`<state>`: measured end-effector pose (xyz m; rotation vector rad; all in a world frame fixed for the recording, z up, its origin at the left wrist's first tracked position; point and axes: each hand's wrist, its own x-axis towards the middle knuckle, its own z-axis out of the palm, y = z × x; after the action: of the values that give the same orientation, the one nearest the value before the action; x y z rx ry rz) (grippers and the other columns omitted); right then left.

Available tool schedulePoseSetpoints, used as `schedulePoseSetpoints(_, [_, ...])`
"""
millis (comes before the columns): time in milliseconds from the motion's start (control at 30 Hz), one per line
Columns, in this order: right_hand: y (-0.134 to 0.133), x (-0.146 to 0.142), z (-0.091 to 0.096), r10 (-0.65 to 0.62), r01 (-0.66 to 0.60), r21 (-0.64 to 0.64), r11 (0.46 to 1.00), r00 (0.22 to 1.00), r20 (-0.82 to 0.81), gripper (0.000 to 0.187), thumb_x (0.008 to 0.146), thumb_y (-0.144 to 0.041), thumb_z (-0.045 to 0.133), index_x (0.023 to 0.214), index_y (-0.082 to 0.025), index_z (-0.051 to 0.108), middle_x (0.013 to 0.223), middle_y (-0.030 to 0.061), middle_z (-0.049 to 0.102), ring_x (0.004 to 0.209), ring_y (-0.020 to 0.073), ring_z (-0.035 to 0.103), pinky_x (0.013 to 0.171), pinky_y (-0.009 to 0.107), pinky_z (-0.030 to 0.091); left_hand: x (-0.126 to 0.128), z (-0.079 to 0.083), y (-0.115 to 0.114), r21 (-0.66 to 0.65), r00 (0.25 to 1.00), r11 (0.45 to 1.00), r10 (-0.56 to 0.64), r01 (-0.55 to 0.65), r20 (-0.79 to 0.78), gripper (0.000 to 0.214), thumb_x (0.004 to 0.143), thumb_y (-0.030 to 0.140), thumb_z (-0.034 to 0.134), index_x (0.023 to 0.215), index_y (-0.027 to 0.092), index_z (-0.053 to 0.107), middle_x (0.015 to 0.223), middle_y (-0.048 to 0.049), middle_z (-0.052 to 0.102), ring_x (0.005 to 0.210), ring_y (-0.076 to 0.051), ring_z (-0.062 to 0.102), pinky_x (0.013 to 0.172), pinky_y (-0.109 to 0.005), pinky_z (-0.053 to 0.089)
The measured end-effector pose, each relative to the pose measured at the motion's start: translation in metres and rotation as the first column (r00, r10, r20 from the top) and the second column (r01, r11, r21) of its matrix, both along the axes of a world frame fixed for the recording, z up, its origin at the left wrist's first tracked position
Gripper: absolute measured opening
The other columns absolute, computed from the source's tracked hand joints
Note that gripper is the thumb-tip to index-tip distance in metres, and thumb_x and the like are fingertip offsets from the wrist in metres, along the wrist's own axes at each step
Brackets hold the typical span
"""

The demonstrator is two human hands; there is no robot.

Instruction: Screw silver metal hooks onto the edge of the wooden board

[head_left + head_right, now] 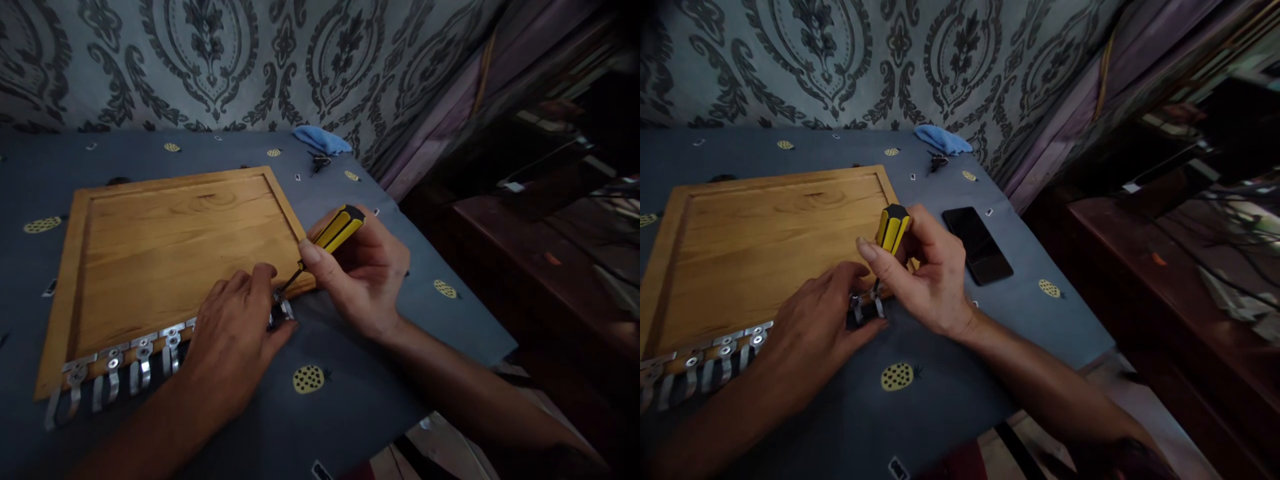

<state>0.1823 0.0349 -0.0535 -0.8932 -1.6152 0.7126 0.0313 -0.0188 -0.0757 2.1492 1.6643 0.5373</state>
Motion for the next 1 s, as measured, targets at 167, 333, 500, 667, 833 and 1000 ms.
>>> schedulePoseSetpoints(167, [0.001, 0.000, -0.003, -0.006, 0.006, -0.001, 1.000, 1.000, 0.030, 0.031, 0.086, -0.040, 0.077, 0.073, -0.024, 0.054, 0.068, -0.0022, 0.051, 0.061, 0.0129, 0.047, 0.055, 0.029, 0.044, -0.001, 0.000, 0.001, -0.015, 1.000, 1.000, 0.002, -0.002, -0.009, 0.039, 0.083, 0.027, 0.074, 0.110, 0.022, 0.047, 0.103, -0.0083, 0.071, 0.099, -0.035, 0.067, 0.082, -0.051, 0.054])
schedulePoseSetpoints(333, [0.003, 0.000, -0.005, 0.000, -0.001, 0.010, 1.000, 0.999, 0.046, 0.030, 0.086, -0.038, 0.077, 0.073, -0.024, 0.054, 0.068, -0.0022, 0.050, 0.062, 0.0134, 0.048, 0.053, 0.030, 0.040, -0.001, -0.001, 0.000, -0.007, 1.000, 1.000, 0.006, -0.006, -0.006, 0.040, 0.083, 0.027, 0.074, 0.112, 0.022, 0.046, 0.104, -0.0083, 0.070, 0.100, -0.035, 0.067, 0.083, -0.052, 0.053])
schedulePoseSetpoints(500, [0.005, 0.001, -0.008, 0.027, -0.030, 0.068, 0.997, 0.998, 0.050, 0.026, 0.087, -0.030, 0.076, 0.074, -0.022, 0.054, 0.068, -0.0035, 0.051, 0.061, 0.0112, 0.049, 0.052, 0.027, 0.040, -0.001, -0.001, 0.000, -0.010, 1.000, 1.000, 0.006, -0.006, 0.004, 0.044, 0.081, 0.026, 0.076, 0.114, 0.023, 0.046, 0.103, -0.0070, 0.071, 0.098, -0.033, 0.067, 0.082, -0.050, 0.053])
schedulePoseSetpoints(667, [0.008, 0.005, -0.001, 0.157, -0.157, -0.017, 0.987, 0.987, 0.019, 0.024, 0.082, -0.034, 0.081, 0.077, -0.021, 0.062, 0.074, -0.0025, 0.059, 0.066, 0.0115, 0.055, 0.054, 0.025, 0.045, 0.000, -0.001, 0.001, 0.013, 1.000, 1.000, 0.005, -0.005, -0.003, 0.042, 0.080, 0.024, 0.076, 0.110, 0.022, 0.047, 0.101, -0.0065, 0.071, 0.095, -0.032, 0.067, 0.079, -0.047, 0.053])
schedulePoseSetpoints(833, [0.013, 0.011, 0.006, 0.333, -0.343, -0.185, 0.921, 0.939, -0.084, 0.018, 0.087, -0.035, 0.075, 0.096, -0.020, 0.073, 0.089, 0.0004, 0.071, 0.062, 0.0086, 0.059, 0.052, 0.021, 0.050, 0.000, -0.001, -0.001, 0.031, 1.000, 1.000, 0.006, -0.006, -0.020, 0.041, 0.081, 0.025, 0.076, 0.109, 0.023, 0.047, 0.100, -0.0060, 0.070, 0.092, -0.032, 0.067, 0.077, -0.046, 0.052])
schedulePoseSetpoints(1000, [0.016, 0.012, 0.004, 0.342, -0.370, -0.210, 0.905, 0.927, -0.157, 0.019, 0.085, -0.037, 0.077, 0.095, -0.020, 0.076, 0.089, 0.0010, 0.076, 0.055, 0.0069, 0.058, 0.044, 0.019, 0.047, -0.002, -0.003, 0.000, 0.042, 1.000, 0.999, 0.005, -0.005, -0.002, 0.045, 0.080, 0.025, 0.078, 0.111, 0.023, 0.046, 0.101, -0.0055, 0.070, 0.094, -0.031, 0.067, 0.079, -0.046, 0.052])
